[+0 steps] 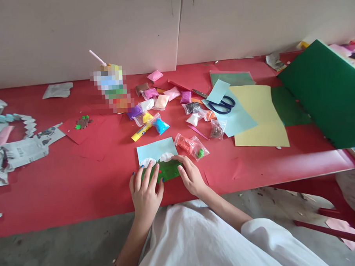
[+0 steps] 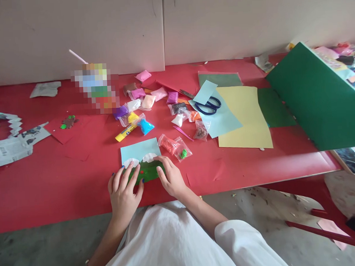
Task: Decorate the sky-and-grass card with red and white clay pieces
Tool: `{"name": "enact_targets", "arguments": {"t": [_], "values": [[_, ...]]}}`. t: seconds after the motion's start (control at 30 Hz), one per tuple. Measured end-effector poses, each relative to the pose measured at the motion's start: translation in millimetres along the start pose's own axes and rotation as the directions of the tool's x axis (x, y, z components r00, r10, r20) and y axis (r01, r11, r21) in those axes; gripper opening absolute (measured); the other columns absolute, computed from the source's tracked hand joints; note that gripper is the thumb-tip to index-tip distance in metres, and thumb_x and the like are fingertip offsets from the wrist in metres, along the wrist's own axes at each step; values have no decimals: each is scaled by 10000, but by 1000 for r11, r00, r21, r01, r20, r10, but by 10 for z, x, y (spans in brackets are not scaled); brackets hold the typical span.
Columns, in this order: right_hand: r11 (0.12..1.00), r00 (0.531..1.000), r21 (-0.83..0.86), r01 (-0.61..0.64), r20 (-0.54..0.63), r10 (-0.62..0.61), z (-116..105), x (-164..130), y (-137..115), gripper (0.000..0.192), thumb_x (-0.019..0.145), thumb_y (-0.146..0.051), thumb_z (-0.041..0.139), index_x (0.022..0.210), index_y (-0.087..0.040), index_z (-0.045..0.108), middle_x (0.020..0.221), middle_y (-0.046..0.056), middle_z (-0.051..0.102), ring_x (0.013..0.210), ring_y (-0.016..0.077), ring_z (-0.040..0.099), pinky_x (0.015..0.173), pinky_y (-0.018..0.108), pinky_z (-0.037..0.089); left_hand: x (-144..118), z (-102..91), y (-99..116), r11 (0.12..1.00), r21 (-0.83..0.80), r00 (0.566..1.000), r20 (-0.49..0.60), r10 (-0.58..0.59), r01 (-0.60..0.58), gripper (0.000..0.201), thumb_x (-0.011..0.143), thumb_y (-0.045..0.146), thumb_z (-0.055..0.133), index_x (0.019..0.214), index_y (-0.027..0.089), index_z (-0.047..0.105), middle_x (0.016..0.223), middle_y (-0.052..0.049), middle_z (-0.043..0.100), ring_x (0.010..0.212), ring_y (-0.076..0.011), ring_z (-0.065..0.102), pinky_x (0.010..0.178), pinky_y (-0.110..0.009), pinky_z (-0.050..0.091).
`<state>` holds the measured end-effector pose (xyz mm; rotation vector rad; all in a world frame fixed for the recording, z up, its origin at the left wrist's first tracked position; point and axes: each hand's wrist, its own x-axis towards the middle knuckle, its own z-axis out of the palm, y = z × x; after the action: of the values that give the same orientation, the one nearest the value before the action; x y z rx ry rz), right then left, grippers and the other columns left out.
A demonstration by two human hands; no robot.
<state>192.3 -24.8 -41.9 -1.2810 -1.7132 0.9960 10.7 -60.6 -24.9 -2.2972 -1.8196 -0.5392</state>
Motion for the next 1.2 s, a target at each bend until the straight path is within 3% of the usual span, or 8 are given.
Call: {"name": "enact_targets", "arguments": {"t": [0.17,0.37,0.57,0.77,0.9,1.0,1.2], "values": [[1000,1000,-12,12,-1,-12,5,1,-1,324,1003,-363,322,1241,-233,499,1226,87,601,1156,193,589,969,355,509,-59,-27,23,999,34,992,124,27,-31,428,911,290,531,1336,248,554,1478,-34,452,1311,-345,451,1106,-521,240],[1000,1000,-13,16,5,-16,-1,2,-8,314,1004,-356,325,1240,-238,495,1234,84,598,1163,190,587,975,353,506,-101,1,22,1000,8,993,122,4,-5,580,918,312,511,1472,211,370,1500,-58,416,1337,-333,426,1137,-520,218],[999,1000,-25,22,22,-21,-5,-1,-20,303,1004,-342,333,1233,-235,500,1232,79,595,1162,181,584,980,341,496,-113,32,15,999,33,989,145,10,-15,484,932,319,490,1405,215,480,1509,-50,402,1332,-348,428,1132,-543,215],[999,999,-44,26,34,-25,6,-2,-36,297,1003,-338,336,1231,-240,500,1228,80,595,1160,182,584,967,333,501,-136,57,10,1000,-29,993,120,-5,8,622,926,301,498,1505,218,289,1501,-65,417,1333,-333,432,1136,-523,219],[998,999,-63,28,45,-25,9,1,-34,298,1002,-335,336,1234,-240,499,1236,83,591,1167,185,583,967,337,504,-166,69,3,997,-62,993,115,-26,34,576,921,287,503,1476,229,358,1495,-72,431,1331,-339,430,1126,-522,236],[996,999,-79,29,47,-26,11,0,-31,300,999,-331,341,1236,-236,499,1241,85,589,1177,187,581,974,338,502,-175,71,-37,989,-109,995,45,-95,99,510,919,260,502,1421,189,439,1422,-95,524,1283,-309,477,1104,-480,296],[992,998,-120,38,46,-33,24,-9,-39,299,994,-319,352,1230,-229,512,1243,86,595,1190,190,581,976,339,509,-106,60,-160,973,-142,981,-48,-190,181,207,884,252,584,1061,234,690,1196,-68,674,1116,-262,586,1038,-431,373]]}}
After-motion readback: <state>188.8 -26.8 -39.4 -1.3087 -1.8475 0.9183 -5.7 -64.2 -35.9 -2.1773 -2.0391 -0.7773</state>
